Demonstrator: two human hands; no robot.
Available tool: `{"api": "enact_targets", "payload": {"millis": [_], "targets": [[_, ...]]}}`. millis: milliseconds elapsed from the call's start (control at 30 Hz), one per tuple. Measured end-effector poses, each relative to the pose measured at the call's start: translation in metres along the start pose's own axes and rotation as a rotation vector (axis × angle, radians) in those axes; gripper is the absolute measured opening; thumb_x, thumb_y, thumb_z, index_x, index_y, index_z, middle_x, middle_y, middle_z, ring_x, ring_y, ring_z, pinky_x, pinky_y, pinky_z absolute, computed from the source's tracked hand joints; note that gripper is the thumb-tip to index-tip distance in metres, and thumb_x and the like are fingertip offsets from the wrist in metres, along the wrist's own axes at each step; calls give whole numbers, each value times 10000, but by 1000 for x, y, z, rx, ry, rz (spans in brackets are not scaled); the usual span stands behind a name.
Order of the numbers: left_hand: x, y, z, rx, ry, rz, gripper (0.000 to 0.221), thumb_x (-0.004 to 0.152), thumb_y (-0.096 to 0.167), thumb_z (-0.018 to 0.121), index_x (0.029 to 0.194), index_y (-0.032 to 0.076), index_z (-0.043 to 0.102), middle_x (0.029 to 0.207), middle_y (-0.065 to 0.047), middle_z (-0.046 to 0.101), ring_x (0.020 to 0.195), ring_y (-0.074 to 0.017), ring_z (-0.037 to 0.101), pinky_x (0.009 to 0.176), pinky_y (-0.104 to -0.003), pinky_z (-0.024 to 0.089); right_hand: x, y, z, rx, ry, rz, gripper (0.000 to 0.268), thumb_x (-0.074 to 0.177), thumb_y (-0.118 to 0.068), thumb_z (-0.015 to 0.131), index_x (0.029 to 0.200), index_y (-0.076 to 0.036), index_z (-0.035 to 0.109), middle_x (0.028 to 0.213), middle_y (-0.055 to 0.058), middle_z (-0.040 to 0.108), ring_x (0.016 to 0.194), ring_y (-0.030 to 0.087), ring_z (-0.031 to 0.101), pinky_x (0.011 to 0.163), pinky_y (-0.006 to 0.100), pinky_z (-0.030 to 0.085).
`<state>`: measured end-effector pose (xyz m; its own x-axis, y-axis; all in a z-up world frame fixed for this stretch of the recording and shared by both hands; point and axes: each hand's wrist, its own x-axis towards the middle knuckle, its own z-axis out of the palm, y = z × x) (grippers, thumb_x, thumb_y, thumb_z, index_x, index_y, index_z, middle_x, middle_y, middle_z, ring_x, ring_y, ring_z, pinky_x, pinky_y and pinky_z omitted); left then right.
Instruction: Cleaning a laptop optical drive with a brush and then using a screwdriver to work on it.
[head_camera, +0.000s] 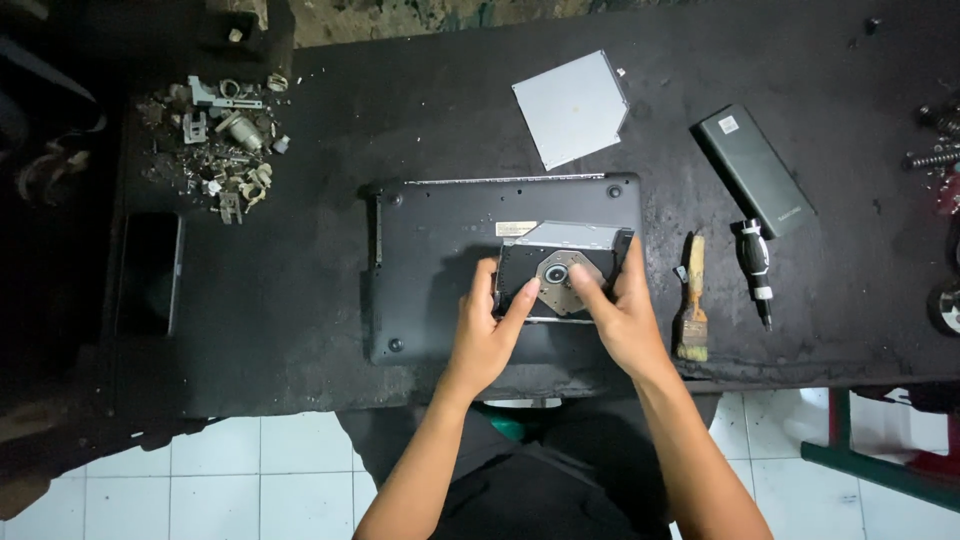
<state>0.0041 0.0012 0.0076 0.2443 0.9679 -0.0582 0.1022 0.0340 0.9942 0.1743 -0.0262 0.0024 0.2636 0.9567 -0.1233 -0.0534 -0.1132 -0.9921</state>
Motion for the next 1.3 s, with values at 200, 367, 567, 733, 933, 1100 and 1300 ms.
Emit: {"api": "enact_targets", "payload": {"millis": [200,367,567,733,933,1100,1300], "targets": [[-1,4,-2,-11,-2,-16,281,992,272,680,1174,67,621,1002,-174,793,944,-209,745,828,-383,584,-3,-2,3,-22,18,3,859,941,-103,709,1628,-65,195,1489,323,500,1321,411,538,1063,591,475],[-1,-4,-2,-4,-7,-16,298,988,273,687,1181,60,610,1031,-186,783,989,-219,736,867,-399,580,-7,-18,8,-34,2,30,1087,830,-109,813,1614,25,73,1525,428,367,1394,543,413,1097,684,377],[1,-1,-4,-51,-20,0,314,971,214,712,1204,33,605,1065,-190,776,1055,-200,702,935,-416,563,-7,0,-2,1,-37,-4,982,860,-74,765,1626,-30,153,1552,350,399,1431,457,395,1138,627,362],[3,7,-6,-139,-33,-20,332,966,191,724,1236,41,602,1164,-172,753,1137,-197,659,1040,-418,511,-8,-1,-2,-71,-26,-48,737,1033,-258,591,1623,-8,227,1622,320,312,1487,465,293,1196,606,260],[-1,2,-10,-375,-69,-111,514,900,76,770,1305,32,457,1013,-213,759,691,-218,750,565,-339,671,-25,-4,-35,-192,207,-255,354,1083,-182,529,1408,-59,462,1222,136,549,1114,268,593,929,421,552],[2,9,-10,-271,-38,-229,325,964,316,609,1171,97,488,933,-35,583,807,-119,592,448,-339,659,-36,-8,-87,-728,450,-352,135,1147,-31,575,1257,45,592,1198,194,580,1044,272,562,878,370,459],[1,8,-11,-272,-81,-225,569,832,191,793,1242,101,409,992,-75,676,785,-142,684,487,-301,657,-36,33,-161,-1347,512,-266,280,1164,-251,704,1280,4,695,1186,202,644,1083,414,538,882,525,406]]}}
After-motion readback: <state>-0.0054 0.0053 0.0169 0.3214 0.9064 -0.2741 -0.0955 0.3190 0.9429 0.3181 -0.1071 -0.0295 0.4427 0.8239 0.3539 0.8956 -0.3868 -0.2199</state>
